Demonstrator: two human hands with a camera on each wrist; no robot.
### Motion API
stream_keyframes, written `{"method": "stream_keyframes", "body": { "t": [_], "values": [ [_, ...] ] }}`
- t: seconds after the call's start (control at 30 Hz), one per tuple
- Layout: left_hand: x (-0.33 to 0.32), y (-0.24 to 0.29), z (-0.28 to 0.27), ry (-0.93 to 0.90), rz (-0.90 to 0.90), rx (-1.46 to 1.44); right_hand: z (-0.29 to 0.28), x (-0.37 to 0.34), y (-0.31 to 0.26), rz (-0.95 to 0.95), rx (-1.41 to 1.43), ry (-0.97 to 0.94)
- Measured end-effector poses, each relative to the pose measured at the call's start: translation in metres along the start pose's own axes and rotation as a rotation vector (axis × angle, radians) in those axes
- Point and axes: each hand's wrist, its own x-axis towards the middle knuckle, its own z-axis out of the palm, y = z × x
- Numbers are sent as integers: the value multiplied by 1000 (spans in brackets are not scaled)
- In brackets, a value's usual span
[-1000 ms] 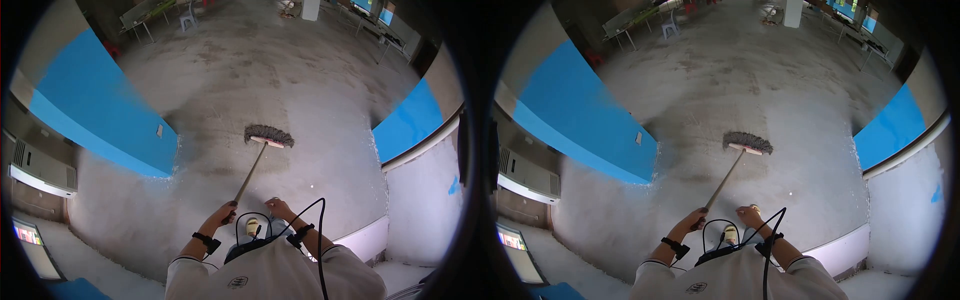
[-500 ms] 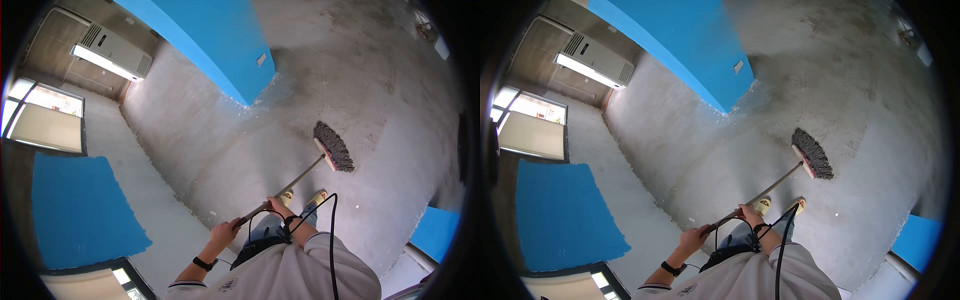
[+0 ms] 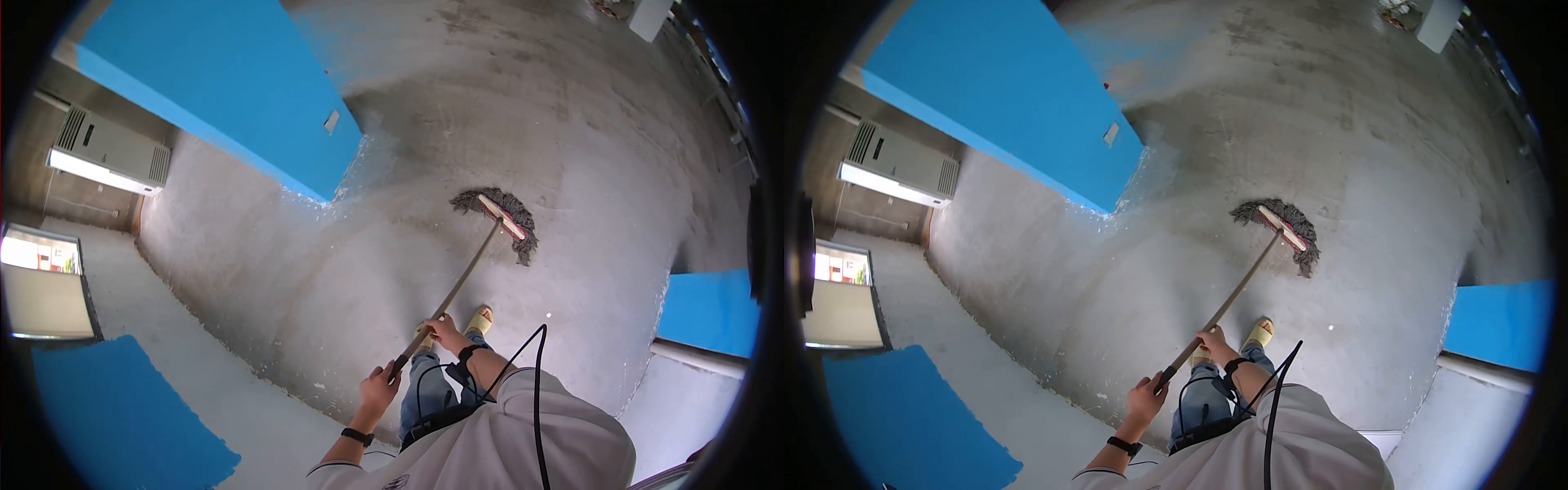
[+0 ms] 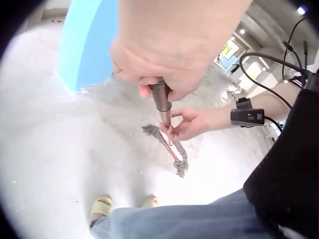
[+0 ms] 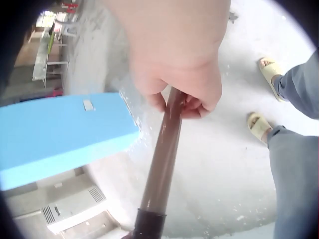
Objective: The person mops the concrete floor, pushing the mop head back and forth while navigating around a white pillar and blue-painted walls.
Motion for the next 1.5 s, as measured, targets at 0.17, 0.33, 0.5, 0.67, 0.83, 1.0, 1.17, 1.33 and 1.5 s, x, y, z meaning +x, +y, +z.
{"method": "stream_keyframes", "body": {
  "t": [0.17,0.33,0.5,0.67,0.83,1.0,1.17,1.33,1.5],
  "values": [
    [126,113,29,-56,39,19,-99,-40,-132,-119,171,-92],
    [250,277,52,-133,131,26,-234,-86,-188,-270,258,57],
    [325,436,114,-204,294,-43,-308,-158,-174,-383,562,213],
    [376,499,188,-1203,-145,-401,-336,-220,-164,-300,552,298],
    [293,472,217,-1303,-220,-472,-360,-234,-151,-280,563,284],
    [284,426,292,-1678,207,-251,-345,-163,-216,-107,583,-78],
    [358,460,242,-1836,-159,-471,-376,-151,-299,-137,311,-17],
    [414,477,301,-1528,-497,-964,-373,-150,-334,-107,142,45],
    [427,533,333,-1184,-656,-1309,-412,-171,-370,-78,-342,29]
  ]
}}
